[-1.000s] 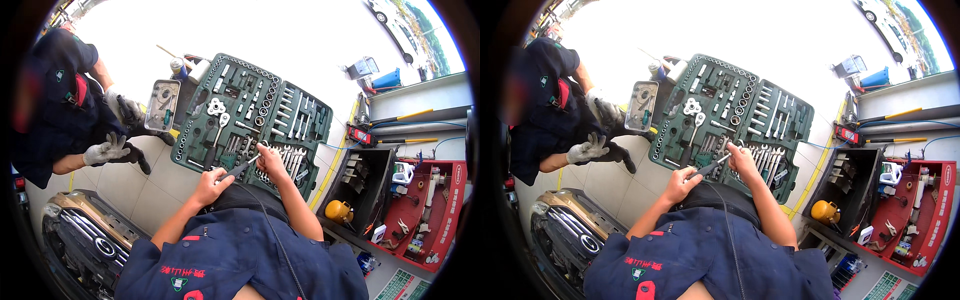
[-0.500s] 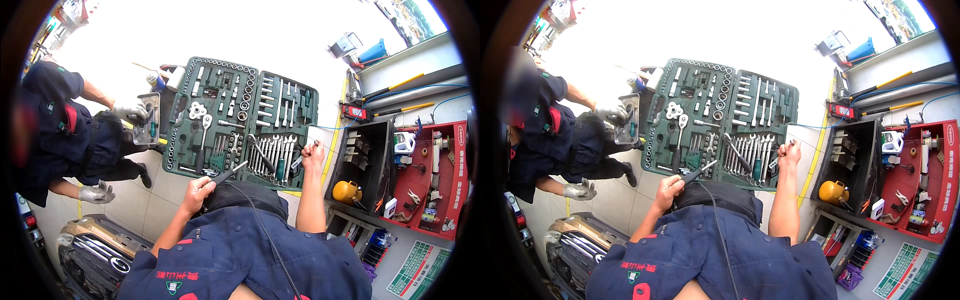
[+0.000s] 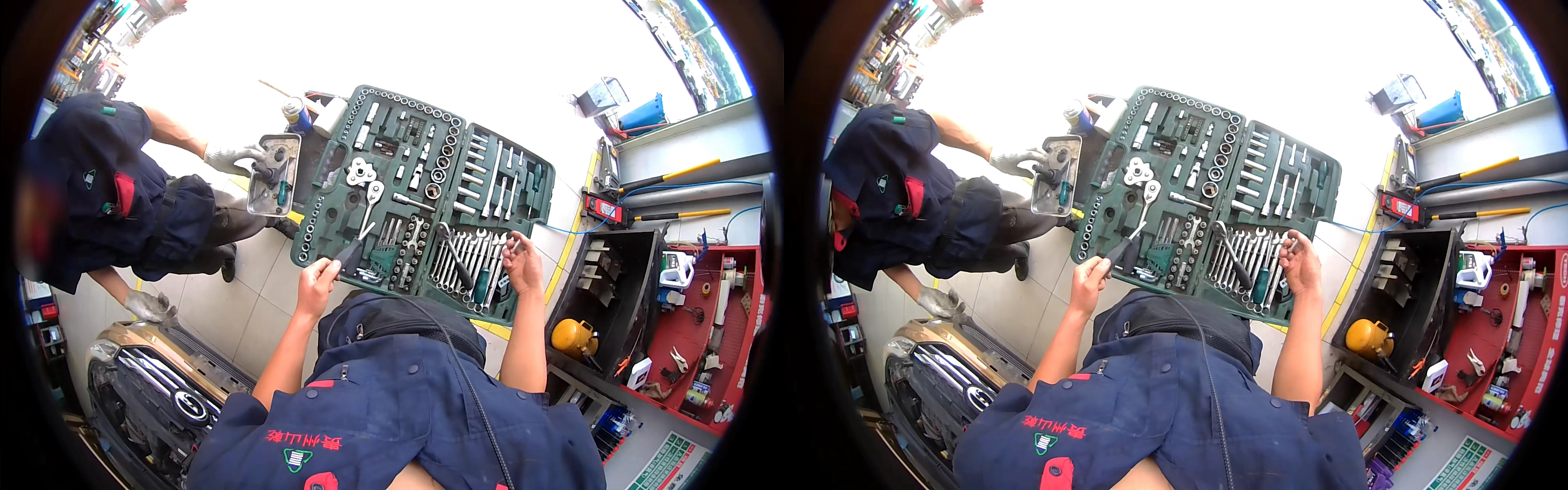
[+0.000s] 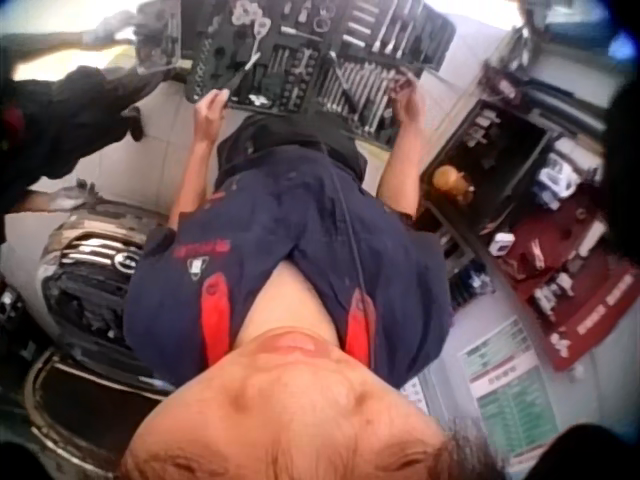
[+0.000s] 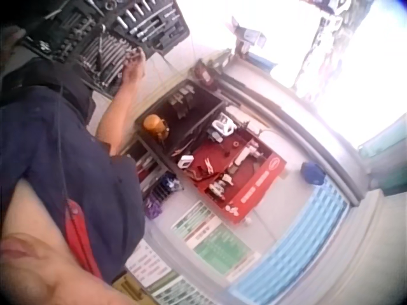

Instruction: The person selects a socket wrench from a toolbox and uses it to remove a spark plug from the car engine. Another person assists by holding the hood open and working nearby.

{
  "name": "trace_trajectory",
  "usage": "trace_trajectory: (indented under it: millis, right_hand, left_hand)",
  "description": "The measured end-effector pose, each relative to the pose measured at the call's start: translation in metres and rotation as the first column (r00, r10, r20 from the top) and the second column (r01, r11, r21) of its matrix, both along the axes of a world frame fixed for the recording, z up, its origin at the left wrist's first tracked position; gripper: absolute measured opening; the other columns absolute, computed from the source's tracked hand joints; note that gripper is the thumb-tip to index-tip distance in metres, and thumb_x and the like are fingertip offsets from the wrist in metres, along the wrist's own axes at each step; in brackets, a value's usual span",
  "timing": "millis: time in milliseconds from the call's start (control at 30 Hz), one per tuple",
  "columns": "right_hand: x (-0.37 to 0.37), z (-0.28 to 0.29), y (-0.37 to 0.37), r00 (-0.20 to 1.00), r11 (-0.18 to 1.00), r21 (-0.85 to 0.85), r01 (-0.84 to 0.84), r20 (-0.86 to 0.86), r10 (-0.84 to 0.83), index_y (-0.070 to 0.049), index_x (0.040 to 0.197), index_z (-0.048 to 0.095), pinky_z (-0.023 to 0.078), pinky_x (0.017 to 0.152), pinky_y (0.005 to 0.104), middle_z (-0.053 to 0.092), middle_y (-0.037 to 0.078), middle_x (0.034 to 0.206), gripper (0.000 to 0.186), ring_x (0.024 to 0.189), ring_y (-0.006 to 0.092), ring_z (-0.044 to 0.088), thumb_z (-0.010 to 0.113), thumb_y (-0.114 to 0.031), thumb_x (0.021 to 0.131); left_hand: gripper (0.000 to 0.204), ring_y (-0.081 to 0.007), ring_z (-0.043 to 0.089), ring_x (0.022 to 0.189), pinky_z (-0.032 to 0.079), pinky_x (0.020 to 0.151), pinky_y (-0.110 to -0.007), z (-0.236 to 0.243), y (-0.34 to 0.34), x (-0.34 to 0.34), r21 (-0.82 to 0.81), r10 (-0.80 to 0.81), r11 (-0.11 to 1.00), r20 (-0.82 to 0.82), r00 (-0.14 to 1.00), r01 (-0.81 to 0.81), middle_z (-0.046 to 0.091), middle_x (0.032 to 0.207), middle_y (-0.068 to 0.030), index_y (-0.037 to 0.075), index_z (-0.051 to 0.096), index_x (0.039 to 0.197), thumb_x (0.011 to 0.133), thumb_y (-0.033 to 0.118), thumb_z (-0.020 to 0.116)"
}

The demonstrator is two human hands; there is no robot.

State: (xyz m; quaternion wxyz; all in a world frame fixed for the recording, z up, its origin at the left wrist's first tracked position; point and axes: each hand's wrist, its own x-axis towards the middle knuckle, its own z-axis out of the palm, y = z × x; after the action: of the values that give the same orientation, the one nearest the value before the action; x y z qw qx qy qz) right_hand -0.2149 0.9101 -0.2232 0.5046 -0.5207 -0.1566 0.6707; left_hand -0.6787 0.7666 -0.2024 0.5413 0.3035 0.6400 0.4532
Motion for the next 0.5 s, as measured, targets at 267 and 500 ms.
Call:
trace_trajectory:
  millis: [267, 500]
  right_hand:
    - [-0.142, 0.037, 0.043, 0.845, 0.873, -0.006, -0.487, -0.257, 0.470, -0.001, 0.137, 0.053, 0.058, 0.074, 0.0342, 0.065, 0.015, 0.119, 0.043, 0.108, 0.0286, 0.068, 0.048, -0.029, 0.105]
    - [-0.186, 0.030, 0.060, 0.779, 0.789, -0.045, -0.613, -0.198, 0.594, 0.003, 0.141, 0.049, 0.055, 0.086, 0.0396, 0.060, 0.019, 0.133, 0.050, 0.119, 0.0313, 0.064, 0.049, -0.031, 0.104]
  left_hand:
    - [0.037, -0.0006, 0.032, 0.050, 0.021, 0.046, -0.023, -0.007, -0.024, -0.008, -0.006, 0.181, 0.983, -0.043, 0.983, -0.181, 0.045, 0.062, 0.0060, 0.006, 0.059, 0.075, 0.101, 0.031, 0.061]
    - [0.041, -0.0012, 0.032, 0.050, 0.021, 0.046, -0.025, -0.013, -0.053, -0.025, -0.036, 0.319, 0.945, -0.094, 0.943, -0.324, 0.041, 0.058, 0.0067, 0.005, 0.058, 0.074, 0.102, 0.034, 0.061]
